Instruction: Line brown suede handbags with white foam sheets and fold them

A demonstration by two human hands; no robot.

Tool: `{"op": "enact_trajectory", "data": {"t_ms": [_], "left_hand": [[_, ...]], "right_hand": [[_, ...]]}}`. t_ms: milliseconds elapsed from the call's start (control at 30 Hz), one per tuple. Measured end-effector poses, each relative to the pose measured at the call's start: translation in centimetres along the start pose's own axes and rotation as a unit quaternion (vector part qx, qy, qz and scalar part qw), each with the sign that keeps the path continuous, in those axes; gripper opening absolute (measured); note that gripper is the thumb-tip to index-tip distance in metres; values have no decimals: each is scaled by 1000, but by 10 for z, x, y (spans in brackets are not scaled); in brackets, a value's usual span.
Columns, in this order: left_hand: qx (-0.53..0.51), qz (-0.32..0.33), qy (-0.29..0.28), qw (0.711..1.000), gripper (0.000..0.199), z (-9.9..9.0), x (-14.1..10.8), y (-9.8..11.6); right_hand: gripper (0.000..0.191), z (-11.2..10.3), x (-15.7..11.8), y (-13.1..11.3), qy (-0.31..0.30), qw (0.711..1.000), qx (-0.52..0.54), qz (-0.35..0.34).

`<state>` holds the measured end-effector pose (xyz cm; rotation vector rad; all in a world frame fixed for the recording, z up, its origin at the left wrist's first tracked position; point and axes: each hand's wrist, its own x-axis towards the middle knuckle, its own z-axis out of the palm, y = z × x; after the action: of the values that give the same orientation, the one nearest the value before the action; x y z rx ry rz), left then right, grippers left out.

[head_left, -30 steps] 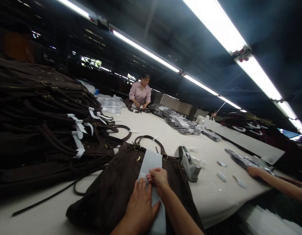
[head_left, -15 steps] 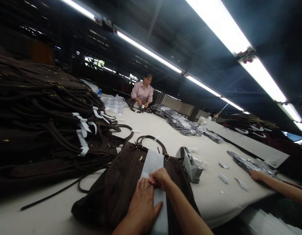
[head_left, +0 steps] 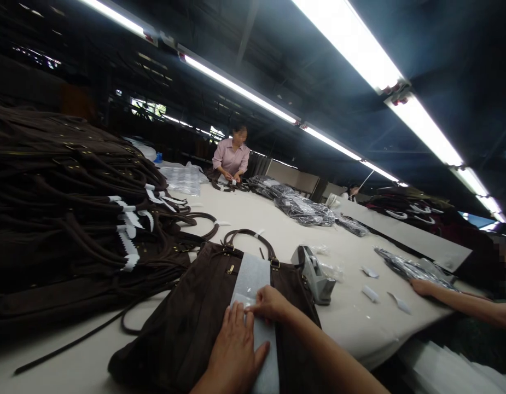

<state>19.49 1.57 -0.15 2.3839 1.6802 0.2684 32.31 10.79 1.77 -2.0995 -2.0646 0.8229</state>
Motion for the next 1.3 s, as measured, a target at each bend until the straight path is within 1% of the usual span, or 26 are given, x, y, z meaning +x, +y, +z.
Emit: {"op": "enact_trajectory", "data": {"t_ms": [33, 100, 133, 167, 200, 233, 267, 300, 367, 433, 500, 567, 633, 700, 767, 833, 867, 967, 1067, 1167, 1233, 1300], "left_hand": [[4, 5, 11, 1000, 77, 5, 1, -2], [18, 23, 42, 999, 76, 16, 5, -8], [29, 36, 61, 997, 74, 22, 7, -11], [46, 50, 83, 994, 72, 28, 9, -14], [67, 67, 108, 990, 70, 34, 10, -17], [92, 82, 138, 983, 67, 39, 10, -20], [118, 98, 172, 973, 64, 43, 10, -23], [145, 110, 208, 961, 61, 47, 10, -25], [190, 125, 279, 933, 56, 51, 8, -28], [216, 131, 329, 910, 56, 52, 5, -30], [222, 139, 345, 902, 60, 52, 3, -30], [211, 144, 331, 908, 64, 53, 3, -30], [187, 136, 292, 928, 67, 54, 4, -30], [153, 106, 223, 957, 71, 52, 6, -29], [121, 70, 138, 981, 74, 45, 7, -24], [108, 40, 65, 991, 76, 34, 7, -17], [109, 30, 38, 993, 76, 28, 6, -13], [120, 14, -13, 993, 76, 13, 2, -6], [111, 30, -41, 993, 85, 5, -3, -6], [103, 47, -67, 991, 92, -1, -7, -11], [99, 55, -73, 991, 92, -6, -12, -12], [92, 66, -68, 991, 89, -10, -16, -13]], "right_hand": [[23, 2, -8, 2, 56, 998, -24, -31], [15, 6, -25, 8, 164, 976, -65, -129], [17, 9, -32, 12, 187, 961, -79, -190], [25, 11, -38, 17, 177, 949, -86, -247], [33, 13, -42, 21, 145, 940, -94, -296], [40, 15, -44, 25, 101, 934, -103, -328], [47, 16, -45, 28, 57, 931, -113, -343], [51, 17, -45, 31, 22, 931, -122, -344], [56, 18, -40, 33, -9, 935, -131, -330], [56, 17, -32, 33, -12, 939, -129, -318], [56, 14, -22, 33, -4, 943, -119, -310], [57, 12, -12, 32, 10, 947, -111, -302], [57, 11, -3, 32, 20, 949, -105, -296], [57, 11, 4, 31, 21, 953, -101, -287], [58, 11, 6, 29, 23, 956, -98, -276], [59, 13, 2, 27, 28, 959, -96, -265], [60, 14, -2, 26, 32, 960, -96, -262], [63, 19, -23, 27, 47, 959, -95, -262], [63, 21, -51, 34, 39, 957, -95, -271], [59, 22, -84, 50, 21, 955, -89, -282], [56, 25, -108, 63, 20, 954, -75, -291], [54, 27, -129, 74, 33, 954, -56, -294]]}}
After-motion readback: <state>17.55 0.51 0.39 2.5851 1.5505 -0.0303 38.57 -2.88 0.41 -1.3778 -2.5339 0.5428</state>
